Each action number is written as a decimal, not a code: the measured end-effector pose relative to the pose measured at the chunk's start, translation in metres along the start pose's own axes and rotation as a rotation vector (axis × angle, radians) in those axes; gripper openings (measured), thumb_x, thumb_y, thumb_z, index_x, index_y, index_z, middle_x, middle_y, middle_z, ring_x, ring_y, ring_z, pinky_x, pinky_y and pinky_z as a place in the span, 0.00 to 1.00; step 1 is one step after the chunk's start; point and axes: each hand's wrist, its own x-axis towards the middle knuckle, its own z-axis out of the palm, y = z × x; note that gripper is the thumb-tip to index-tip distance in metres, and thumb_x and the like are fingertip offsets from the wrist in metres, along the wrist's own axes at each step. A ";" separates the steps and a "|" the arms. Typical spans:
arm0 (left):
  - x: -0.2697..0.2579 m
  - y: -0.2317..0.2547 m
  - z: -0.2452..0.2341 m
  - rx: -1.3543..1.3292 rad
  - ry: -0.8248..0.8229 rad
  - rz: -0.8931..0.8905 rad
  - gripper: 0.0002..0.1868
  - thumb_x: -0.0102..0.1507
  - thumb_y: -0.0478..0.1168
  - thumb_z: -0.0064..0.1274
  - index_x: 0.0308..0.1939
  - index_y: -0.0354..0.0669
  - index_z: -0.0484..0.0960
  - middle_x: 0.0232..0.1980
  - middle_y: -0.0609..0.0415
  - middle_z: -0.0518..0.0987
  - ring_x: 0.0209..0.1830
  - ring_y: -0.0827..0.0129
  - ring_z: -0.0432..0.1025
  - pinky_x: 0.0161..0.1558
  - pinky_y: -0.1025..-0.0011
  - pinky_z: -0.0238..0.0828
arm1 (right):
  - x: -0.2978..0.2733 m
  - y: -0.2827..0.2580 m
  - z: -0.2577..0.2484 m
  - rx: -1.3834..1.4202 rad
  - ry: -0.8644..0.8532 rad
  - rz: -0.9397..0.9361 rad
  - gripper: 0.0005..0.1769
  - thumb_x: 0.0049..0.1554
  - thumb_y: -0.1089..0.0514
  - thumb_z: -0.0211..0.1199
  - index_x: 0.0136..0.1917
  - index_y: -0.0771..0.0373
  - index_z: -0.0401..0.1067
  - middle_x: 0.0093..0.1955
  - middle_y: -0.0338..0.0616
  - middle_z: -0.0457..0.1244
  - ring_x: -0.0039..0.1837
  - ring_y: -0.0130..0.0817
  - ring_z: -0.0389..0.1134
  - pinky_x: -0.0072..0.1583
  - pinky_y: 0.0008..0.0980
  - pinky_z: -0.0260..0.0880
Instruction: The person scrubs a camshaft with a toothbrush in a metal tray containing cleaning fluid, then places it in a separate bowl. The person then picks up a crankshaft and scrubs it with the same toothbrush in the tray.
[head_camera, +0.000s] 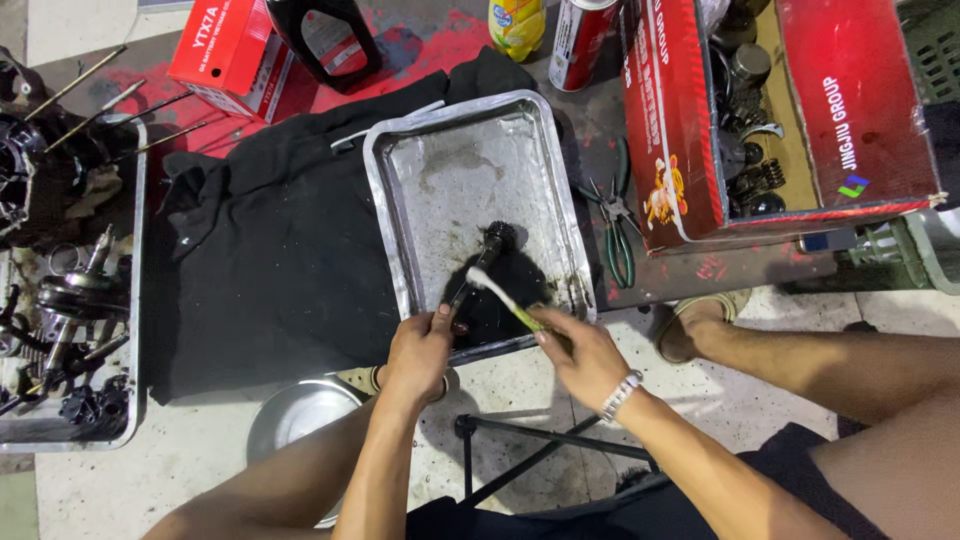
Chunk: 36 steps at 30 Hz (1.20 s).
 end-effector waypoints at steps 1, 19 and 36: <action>-0.001 0.003 -0.002 0.003 -0.021 -0.031 0.26 0.69 0.55 0.45 0.38 0.36 0.87 0.29 0.44 0.82 0.31 0.58 0.77 0.39 0.60 0.71 | -0.003 0.004 -0.005 0.042 0.008 -0.080 0.18 0.59 0.54 0.58 0.63 0.49 0.72 0.43 0.48 0.73 0.41 0.49 0.75 0.45 0.45 0.73; -0.031 0.025 -0.019 0.248 -0.081 0.063 0.24 0.67 0.55 0.47 0.54 0.39 0.81 0.41 0.37 0.83 0.47 0.45 0.78 0.50 0.55 0.71 | -0.023 0.000 -0.016 -0.154 0.233 -0.133 0.20 0.58 0.57 0.57 0.64 0.55 0.69 0.54 0.57 0.70 0.49 0.60 0.71 0.48 0.52 0.72; -0.039 0.050 -0.010 0.268 0.062 0.100 0.20 0.68 0.49 0.46 0.36 0.35 0.83 0.32 0.33 0.81 0.38 0.38 0.77 0.42 0.48 0.71 | 0.015 0.015 0.021 -0.204 0.271 -0.137 0.23 0.61 0.60 0.56 0.70 0.57 0.65 0.54 0.60 0.68 0.51 0.62 0.70 0.51 0.54 0.71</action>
